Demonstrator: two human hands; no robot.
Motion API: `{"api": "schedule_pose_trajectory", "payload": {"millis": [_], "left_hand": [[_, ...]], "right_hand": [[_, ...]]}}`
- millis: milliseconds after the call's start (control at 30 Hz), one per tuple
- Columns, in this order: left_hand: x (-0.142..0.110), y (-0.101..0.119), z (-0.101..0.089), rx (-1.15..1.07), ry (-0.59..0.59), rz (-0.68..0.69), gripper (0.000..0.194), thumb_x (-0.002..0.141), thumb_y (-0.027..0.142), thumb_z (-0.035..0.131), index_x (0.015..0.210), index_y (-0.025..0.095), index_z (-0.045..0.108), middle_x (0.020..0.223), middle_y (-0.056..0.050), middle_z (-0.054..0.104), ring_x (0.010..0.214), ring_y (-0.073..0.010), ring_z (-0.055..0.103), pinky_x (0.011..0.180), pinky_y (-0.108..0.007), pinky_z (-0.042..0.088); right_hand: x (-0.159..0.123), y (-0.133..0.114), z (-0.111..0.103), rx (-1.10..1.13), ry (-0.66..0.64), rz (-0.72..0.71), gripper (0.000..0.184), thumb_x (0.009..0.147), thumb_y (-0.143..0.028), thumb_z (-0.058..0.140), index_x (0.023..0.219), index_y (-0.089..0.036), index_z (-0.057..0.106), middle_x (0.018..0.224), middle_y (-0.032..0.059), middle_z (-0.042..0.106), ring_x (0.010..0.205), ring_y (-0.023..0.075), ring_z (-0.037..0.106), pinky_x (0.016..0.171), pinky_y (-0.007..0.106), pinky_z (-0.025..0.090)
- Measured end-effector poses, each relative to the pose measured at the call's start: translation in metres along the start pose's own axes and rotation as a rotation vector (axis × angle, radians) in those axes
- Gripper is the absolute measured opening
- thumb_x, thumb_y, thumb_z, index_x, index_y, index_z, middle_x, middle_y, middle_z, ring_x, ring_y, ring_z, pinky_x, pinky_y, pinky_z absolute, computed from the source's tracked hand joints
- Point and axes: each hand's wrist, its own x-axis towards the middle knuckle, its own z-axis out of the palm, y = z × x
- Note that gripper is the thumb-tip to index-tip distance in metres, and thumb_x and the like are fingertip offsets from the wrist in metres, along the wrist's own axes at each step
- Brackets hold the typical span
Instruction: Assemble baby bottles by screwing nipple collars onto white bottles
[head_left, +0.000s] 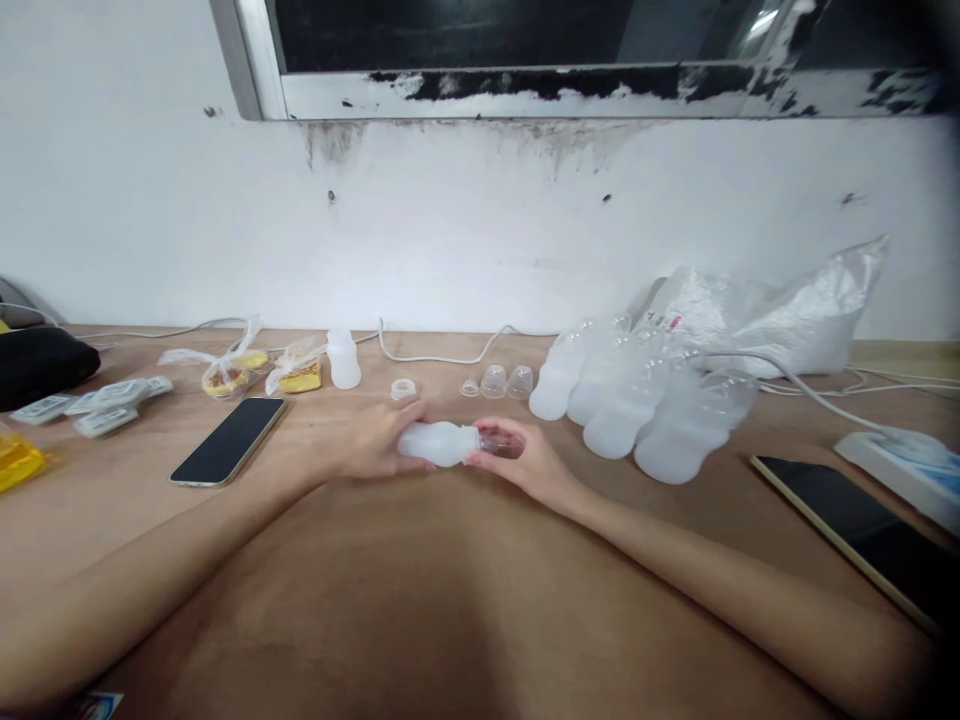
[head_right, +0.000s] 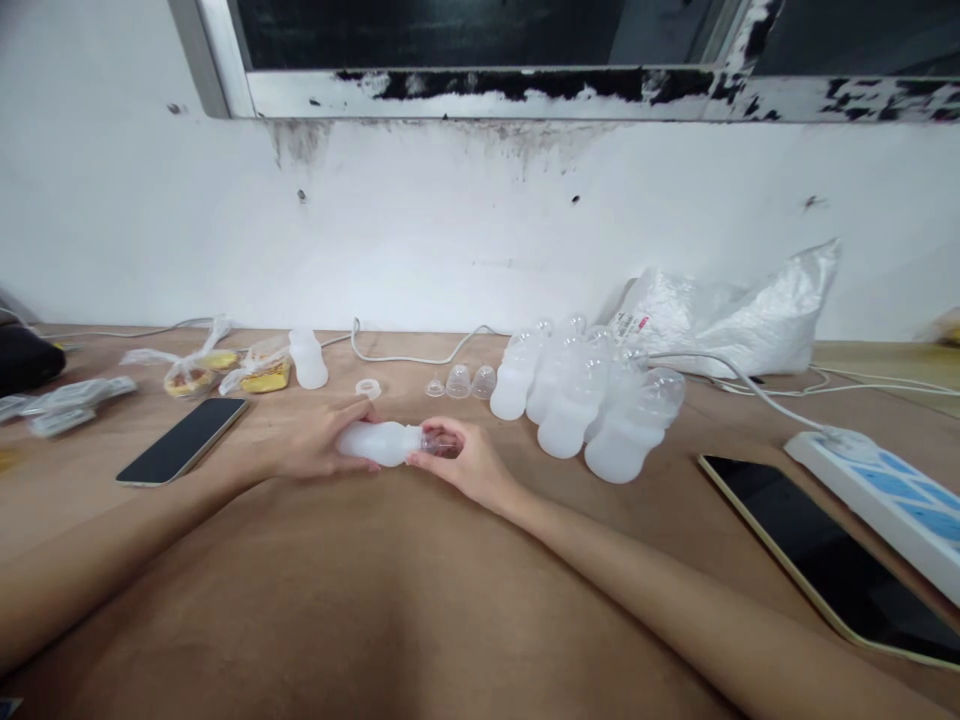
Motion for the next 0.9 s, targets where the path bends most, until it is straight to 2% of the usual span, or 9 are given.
{"api": "schedule_pose_trajectory", "payload": {"millis": [133, 233, 333, 433, 500, 567, 667, 800, 900], "left_hand": [[-0.002, 0.009, 0.004, 0.261, 0.122, 0.093, 0.024, 0.082, 0.033, 0.041, 0.097, 0.015, 0.045, 0.104, -0.011, 0.046, 0.085, -0.0216, 0.053, 0.068, -0.031, 0.042], [-0.001, 0.012, -0.001, 0.253, 0.171, 0.099, 0.038, 0.08, 0.045, 0.042, 0.103, 0.015, 0.043, 0.107, -0.012, 0.047, 0.089, -0.0234, 0.052, 0.07, -0.033, 0.042], [0.0, 0.01, -0.011, 0.08, 0.071, 0.036, 0.061, 0.073, 0.058, 0.043, 0.118, 0.017, 0.035, 0.108, -0.01, 0.051, 0.086, -0.0226, 0.054, 0.069, -0.031, 0.042], [0.001, 0.006, -0.016, -0.096, -0.096, 0.023, 0.052, 0.077, 0.054, 0.042, 0.12, 0.024, 0.039, 0.1, -0.004, 0.057, 0.082, -0.0193, 0.056, 0.068, -0.027, 0.04], [0.001, 0.004, -0.014, -0.205, -0.13, 0.025, 0.048, 0.073, 0.053, 0.049, 0.114, 0.027, 0.046, 0.096, 0.0, 0.059, 0.08, -0.0171, 0.055, 0.065, -0.024, 0.039], [0.002, 0.004, -0.008, -0.27, -0.058, 0.0, 0.049, 0.067, 0.054, 0.056, 0.106, 0.025, 0.05, 0.093, 0.0, 0.059, 0.079, -0.0159, 0.054, 0.064, -0.023, 0.039], [0.002, 0.009, 0.005, -0.197, 0.151, -0.024, 0.052, 0.062, 0.056, 0.059, 0.096, 0.017, 0.05, 0.089, -0.003, 0.056, 0.076, -0.0166, 0.052, 0.063, -0.024, 0.038], [-0.001, 0.015, 0.018, 0.031, 0.309, 0.022, 0.044, 0.071, 0.054, 0.051, 0.089, 0.014, 0.05, 0.087, -0.007, 0.052, 0.076, -0.0191, 0.05, 0.063, -0.028, 0.038], [-0.001, 0.01, 0.027, 0.108, 0.385, 0.066, 0.042, 0.074, 0.052, 0.047, 0.09, 0.014, 0.05, 0.085, -0.008, 0.051, 0.076, -0.0197, 0.05, 0.065, -0.029, 0.039]], "right_hand": [[0.0, -0.01, 0.001, 0.14, -0.008, 0.087, 0.032, 0.066, -0.041, 0.061, 0.081, -0.013, 0.054, 0.072, 0.0052, 0.061, 0.059, 0.0139, 0.058, 0.063, 0.029, 0.047], [0.0, -0.014, -0.002, 0.095, 0.014, 0.066, 0.033, 0.065, -0.042, 0.061, 0.083, -0.014, 0.055, 0.075, 0.0056, 0.062, 0.062, 0.0146, 0.058, 0.062, 0.029, 0.047], [-0.002, -0.015, -0.004, -0.111, 0.047, -0.111, 0.034, 0.062, -0.037, 0.064, 0.09, -0.018, 0.056, 0.088, 0.0045, 0.061, 0.077, 0.0164, 0.058, 0.07, 0.029, 0.048], [-0.005, -0.017, -0.006, -0.296, 0.027, -0.337, 0.032, 0.065, -0.033, 0.063, 0.095, -0.022, 0.056, 0.093, 0.0027, 0.059, 0.084, 0.0155, 0.056, 0.075, 0.028, 0.047], [-0.006, -0.019, -0.007, -0.352, 0.003, -0.42, 0.031, 0.066, -0.033, 0.062, 0.094, -0.022, 0.055, 0.09, 0.0024, 0.059, 0.079, 0.0143, 0.056, 0.073, 0.028, 0.048], [-0.006, -0.022, -0.008, -0.368, 0.004, -0.417, 0.03, 0.066, -0.033, 0.062, 0.092, -0.021, 0.055, 0.087, 0.0022, 0.059, 0.075, 0.0141, 0.056, 0.072, 0.029, 0.048], [-0.006, -0.022, -0.008, -0.303, 0.037, -0.312, 0.029, 0.065, -0.032, 0.062, 0.091, -0.02, 0.055, 0.087, 0.0025, 0.06, 0.078, 0.0152, 0.057, 0.074, 0.029, 0.047], [-0.008, -0.02, -0.003, -0.238, 0.042, -0.233, 0.029, 0.065, -0.033, 0.062, 0.091, -0.02, 0.055, 0.088, 0.0028, 0.06, 0.082, 0.0162, 0.057, 0.076, 0.029, 0.047], [-0.004, -0.023, -0.009, -0.324, 0.013, -0.23, 0.032, 0.066, -0.035, 0.062, 0.093, -0.021, 0.054, 0.091, 0.0026, 0.059, 0.084, 0.0157, 0.057, 0.079, 0.03, 0.045]]}}
